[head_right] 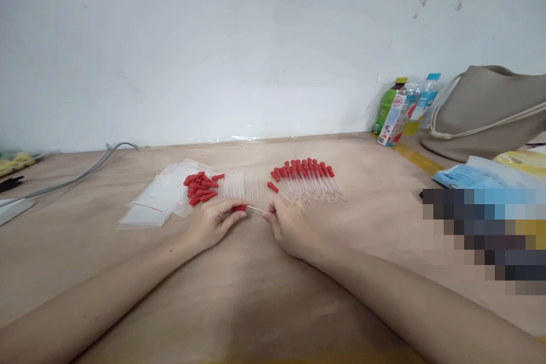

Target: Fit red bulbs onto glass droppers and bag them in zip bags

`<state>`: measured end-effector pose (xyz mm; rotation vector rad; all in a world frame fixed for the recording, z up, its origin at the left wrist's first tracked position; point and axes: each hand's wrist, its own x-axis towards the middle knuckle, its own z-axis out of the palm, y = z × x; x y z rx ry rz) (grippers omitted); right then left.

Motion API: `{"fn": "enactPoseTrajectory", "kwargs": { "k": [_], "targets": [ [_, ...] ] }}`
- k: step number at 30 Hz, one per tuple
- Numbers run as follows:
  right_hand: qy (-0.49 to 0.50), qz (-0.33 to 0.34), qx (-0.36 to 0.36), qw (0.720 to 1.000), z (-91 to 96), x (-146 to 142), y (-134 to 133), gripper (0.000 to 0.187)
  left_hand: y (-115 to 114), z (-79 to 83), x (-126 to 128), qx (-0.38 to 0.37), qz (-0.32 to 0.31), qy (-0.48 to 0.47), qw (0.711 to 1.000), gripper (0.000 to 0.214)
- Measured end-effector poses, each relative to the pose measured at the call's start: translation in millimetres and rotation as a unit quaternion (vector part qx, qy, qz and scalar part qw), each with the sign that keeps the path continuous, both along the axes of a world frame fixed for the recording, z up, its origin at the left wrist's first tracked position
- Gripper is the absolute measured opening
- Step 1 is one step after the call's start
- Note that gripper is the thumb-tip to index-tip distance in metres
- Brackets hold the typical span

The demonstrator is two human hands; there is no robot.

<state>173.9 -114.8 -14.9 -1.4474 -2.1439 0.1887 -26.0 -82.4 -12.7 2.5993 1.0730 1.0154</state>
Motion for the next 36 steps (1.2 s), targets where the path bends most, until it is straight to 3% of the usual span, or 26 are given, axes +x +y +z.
{"fn": "enactPoseTrajectory", "kwargs": {
  "k": [4,10,17,27,36],
  "targets": [
    [0.031,0.059,0.005,0.998,-3.4,2.6,3.7,0.014,-1.9,1.0,0.1,-0.010,0.001,-0.016,1.000,0.013],
    [0.041,0.132,0.026,0.990,-6.3,10.1,13.4,0.017,-1.6,-0.6,-2.3,-0.030,-0.048,-0.028,0.998,0.014],
    [-0.051,0.128,0.043,0.990,-0.7,13.9,15.9,0.018,0.8,-3.5,-3.9,-0.041,-0.090,0.027,0.995,0.019],
    [-0.112,0.103,0.116,0.981,-5.7,10.4,14.3,0.026,1.3,-7.0,-3.8,-0.021,-0.062,0.052,0.996,0.018],
    [-0.111,0.121,0.055,0.985,-5.7,9.4,15.2,0.029,2.0,-7.7,-3.4,-0.006,-0.092,0.066,0.994,0.017]
  ]
}}
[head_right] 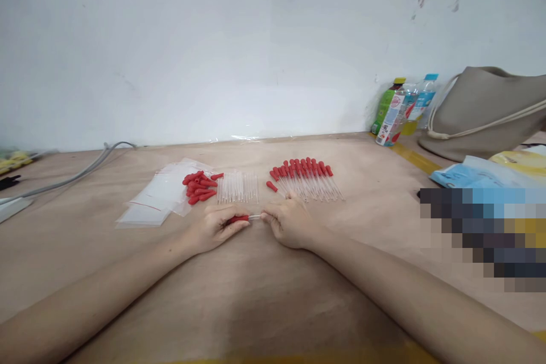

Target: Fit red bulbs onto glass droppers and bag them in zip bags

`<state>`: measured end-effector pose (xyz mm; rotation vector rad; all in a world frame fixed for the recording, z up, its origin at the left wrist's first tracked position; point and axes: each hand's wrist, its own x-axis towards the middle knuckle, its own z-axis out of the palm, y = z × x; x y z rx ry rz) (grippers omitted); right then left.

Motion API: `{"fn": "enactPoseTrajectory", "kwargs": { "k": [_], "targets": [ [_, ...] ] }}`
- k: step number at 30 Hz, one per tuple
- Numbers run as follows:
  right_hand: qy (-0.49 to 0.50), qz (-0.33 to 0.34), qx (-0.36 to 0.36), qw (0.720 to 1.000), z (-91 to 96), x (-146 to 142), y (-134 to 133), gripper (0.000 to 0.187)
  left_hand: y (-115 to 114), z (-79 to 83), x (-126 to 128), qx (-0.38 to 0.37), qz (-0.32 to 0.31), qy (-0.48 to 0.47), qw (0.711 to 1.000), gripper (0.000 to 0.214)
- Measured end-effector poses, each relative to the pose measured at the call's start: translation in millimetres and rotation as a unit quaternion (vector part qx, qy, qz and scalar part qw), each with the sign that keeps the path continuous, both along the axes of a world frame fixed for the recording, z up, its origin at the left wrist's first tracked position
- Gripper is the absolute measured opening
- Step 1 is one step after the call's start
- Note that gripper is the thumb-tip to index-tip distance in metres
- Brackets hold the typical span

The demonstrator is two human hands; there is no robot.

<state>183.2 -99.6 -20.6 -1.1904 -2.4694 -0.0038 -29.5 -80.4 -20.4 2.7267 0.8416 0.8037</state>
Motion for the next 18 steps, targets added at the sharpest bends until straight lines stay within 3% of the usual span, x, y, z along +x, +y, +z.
{"fn": "enactPoseTrajectory", "kwargs": {
  "k": [18],
  "targets": [
    [0.019,0.007,-0.080,0.997,14.5,-12.8,-2.8,0.027,5.7,-1.8,-1.4,0.032,-0.035,0.005,0.999,0.019]
  ]
}}
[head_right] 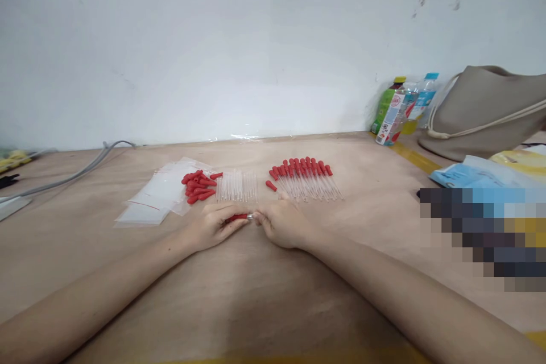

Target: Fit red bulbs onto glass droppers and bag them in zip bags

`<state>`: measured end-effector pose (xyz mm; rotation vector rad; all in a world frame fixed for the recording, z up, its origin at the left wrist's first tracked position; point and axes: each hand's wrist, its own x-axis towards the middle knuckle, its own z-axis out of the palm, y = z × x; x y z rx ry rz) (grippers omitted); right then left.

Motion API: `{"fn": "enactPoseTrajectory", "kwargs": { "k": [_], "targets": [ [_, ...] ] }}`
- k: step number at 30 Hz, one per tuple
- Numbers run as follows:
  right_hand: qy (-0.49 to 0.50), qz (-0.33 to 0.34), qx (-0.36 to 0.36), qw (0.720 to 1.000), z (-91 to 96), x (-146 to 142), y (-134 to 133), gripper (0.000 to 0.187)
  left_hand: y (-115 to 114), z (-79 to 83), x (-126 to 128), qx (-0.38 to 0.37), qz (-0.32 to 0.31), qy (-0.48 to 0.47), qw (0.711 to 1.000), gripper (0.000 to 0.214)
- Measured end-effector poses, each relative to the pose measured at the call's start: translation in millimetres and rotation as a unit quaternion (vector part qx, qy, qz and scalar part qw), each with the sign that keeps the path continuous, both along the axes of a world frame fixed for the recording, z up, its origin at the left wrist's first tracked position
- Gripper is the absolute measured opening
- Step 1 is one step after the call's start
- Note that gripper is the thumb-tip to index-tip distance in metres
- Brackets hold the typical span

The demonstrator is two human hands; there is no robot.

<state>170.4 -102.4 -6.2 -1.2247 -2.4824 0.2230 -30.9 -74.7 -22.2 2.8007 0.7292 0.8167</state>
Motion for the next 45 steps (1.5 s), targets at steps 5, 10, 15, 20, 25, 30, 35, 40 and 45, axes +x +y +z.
{"fn": "enactPoseTrajectory", "kwargs": {
  "k": [5,10,15,20,25,30,35,40,45],
  "targets": [
    [-0.011,0.039,0.039,0.998,12.1,8.3,1.5,0.024,-1.2,2.8,-0.1,0.013,0.070,-0.051,0.996,0.022],
    [0.044,-0.096,0.004,0.994,19.9,32.8,19.3,0.033,-0.3,2.2,-0.4,-0.048,0.138,-0.035,0.989,0.028],
    [0.097,-0.280,0.005,0.955,24.8,45.8,48.7,0.039,0.2,3.6,0.9,-0.054,0.114,0.024,0.992,0.008],
    [0.016,-0.350,0.034,0.936,15.9,31.0,72.0,0.033,-1.4,6.6,1.5,-0.049,0.114,0.036,0.992,0.009],
    [-0.015,-0.364,0.071,0.929,2.1,19.9,82.2,0.029,-1.3,6.4,1.5,-0.050,0.109,0.032,0.992,0.009],
    [-0.023,-0.365,0.067,0.928,-0.8,20.0,80.9,0.034,-1.0,6.2,2.0,-0.055,0.114,0.035,0.991,0.010],
    [0.018,-0.308,0.068,0.949,0.7,12.4,67.9,0.036,-0.4,6.4,2.1,-0.048,0.112,0.031,0.992,0.010],
    [0.011,-0.242,0.065,0.968,-0.6,-9.8,56.6,0.030,-1.9,4.4,1.8,-0.039,0.129,0.023,0.991,0.010],
    [-0.019,-0.242,0.040,0.969,-4.5,-25.0,56.7,0.026,6.4,10.6,-4.7,0.051,0.207,0.016,0.977,0.011]
  ]
}}
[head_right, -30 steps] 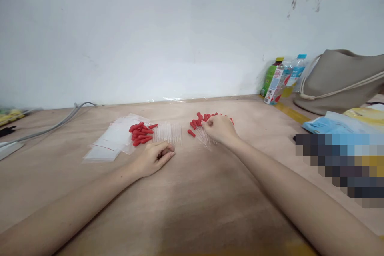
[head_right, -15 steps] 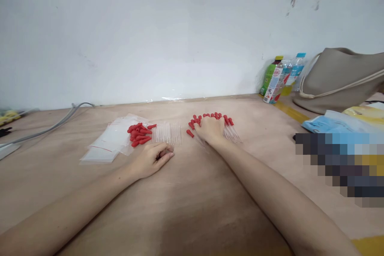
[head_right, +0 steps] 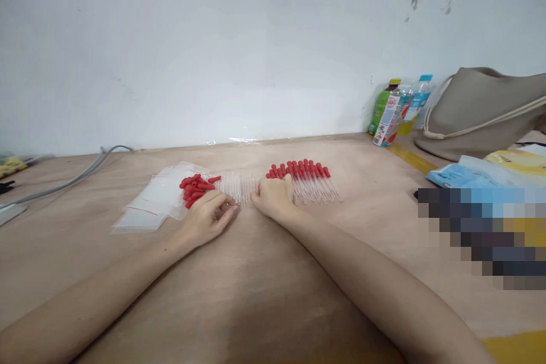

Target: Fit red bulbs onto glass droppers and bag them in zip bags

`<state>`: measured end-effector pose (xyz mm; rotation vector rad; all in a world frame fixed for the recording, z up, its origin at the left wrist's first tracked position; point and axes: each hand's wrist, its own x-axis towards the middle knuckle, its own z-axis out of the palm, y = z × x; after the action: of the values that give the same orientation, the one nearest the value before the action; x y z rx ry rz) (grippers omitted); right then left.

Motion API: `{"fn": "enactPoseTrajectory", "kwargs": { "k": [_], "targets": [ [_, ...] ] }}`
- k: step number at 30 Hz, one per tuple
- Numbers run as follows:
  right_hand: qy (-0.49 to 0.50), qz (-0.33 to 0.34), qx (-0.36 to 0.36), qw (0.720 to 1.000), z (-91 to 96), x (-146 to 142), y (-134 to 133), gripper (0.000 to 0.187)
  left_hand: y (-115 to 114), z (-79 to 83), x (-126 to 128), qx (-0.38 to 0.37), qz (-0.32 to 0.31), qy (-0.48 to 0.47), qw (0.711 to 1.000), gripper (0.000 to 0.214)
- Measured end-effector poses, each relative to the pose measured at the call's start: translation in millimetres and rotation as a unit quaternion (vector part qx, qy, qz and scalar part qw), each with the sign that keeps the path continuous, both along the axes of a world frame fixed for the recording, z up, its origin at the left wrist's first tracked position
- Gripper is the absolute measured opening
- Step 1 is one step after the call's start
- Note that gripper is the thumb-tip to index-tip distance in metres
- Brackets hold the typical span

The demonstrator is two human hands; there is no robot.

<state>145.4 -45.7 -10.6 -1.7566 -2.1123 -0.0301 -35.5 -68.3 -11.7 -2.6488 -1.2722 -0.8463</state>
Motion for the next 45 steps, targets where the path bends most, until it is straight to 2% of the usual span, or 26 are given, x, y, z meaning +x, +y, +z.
{"fn": "enactPoseTrajectory", "kwargs": {
  "k": [4,8,10,12,15,21,25,28,30,32,35,37,40,45],
  "targets": [
    [-0.028,-0.016,-0.022,0.999,1.8,1.9,-0.8,0.023,15.3,17.2,-14.9,0.068,0.097,0.077,0.990,0.012],
    [-0.058,-0.017,-0.074,0.995,14.6,6.0,-4.6,0.018,22.9,30.4,-28.5,0.046,0.181,0.204,0.961,0.017],
    [-0.064,-0.013,-0.115,0.991,21.8,6.8,-6.7,0.014,23.0,32.0,-31.0,0.031,0.192,0.235,0.952,0.018],
    [-0.060,-0.010,-0.128,0.990,25.7,6.7,-8.4,0.018,22.7,30.7,-31.2,0.024,0.188,0.245,0.951,0.018],
    [-0.052,-0.015,-0.100,0.994,22.8,4.6,-9.5,0.027,24.0,25.3,-30.8,0.022,0.181,0.242,0.953,0.018],
    [-0.072,-0.024,-0.053,0.996,6.7,-2.2,-10.6,0.022,27.7,15.3,-32.3,0.053,0.184,0.241,0.951,0.023],
    [-0.086,-0.033,-0.024,0.995,6.6,-1.9,-14.5,0.024,19.8,17.0,-23.9,0.073,0.166,0.198,0.963,0.023],
    [-0.051,-0.023,0.004,0.998,12.3,3.9,-17.5,0.025,10.0,15.9,-11.4,0.102,0.107,0.153,0.977,0.019],
    [0.020,0.019,0.012,1.000,14.4,10.7,-18.9,0.024,4.6,11.3,-3.7,0.096,0.050,0.114,0.988,0.017],
    [0.108,0.088,0.025,0.990,11.6,19.5,-20.6,0.020,1.2,4.9,1.2,0.059,0.008,0.072,0.996,0.015],
    [0.179,0.176,0.096,0.963,-2.3,33.7,-25.4,0.021,-0.2,-3.2,3.6,0.001,-0.015,0.016,1.000,0.012],
    [0.168,0.203,0.139,0.955,-13.3,41.5,-30.4,0.026,0.3,-5.8,3.6,-0.007,-0.023,-0.016,1.000,0.014],
    [0.138,0.217,0.146,0.955,-22.9,47.3,-37.7,0.026,0.9,-6.9,4.0,0.001,-0.042,-0.033,0.999,0.019],
    [0.110,0.224,0.140,0.958,-21.4,44.4,-41.6,0.022,-1.2,-6.3,5.5,0.001,-0.061,-0.048,0.997,0.017]
  ]
}}
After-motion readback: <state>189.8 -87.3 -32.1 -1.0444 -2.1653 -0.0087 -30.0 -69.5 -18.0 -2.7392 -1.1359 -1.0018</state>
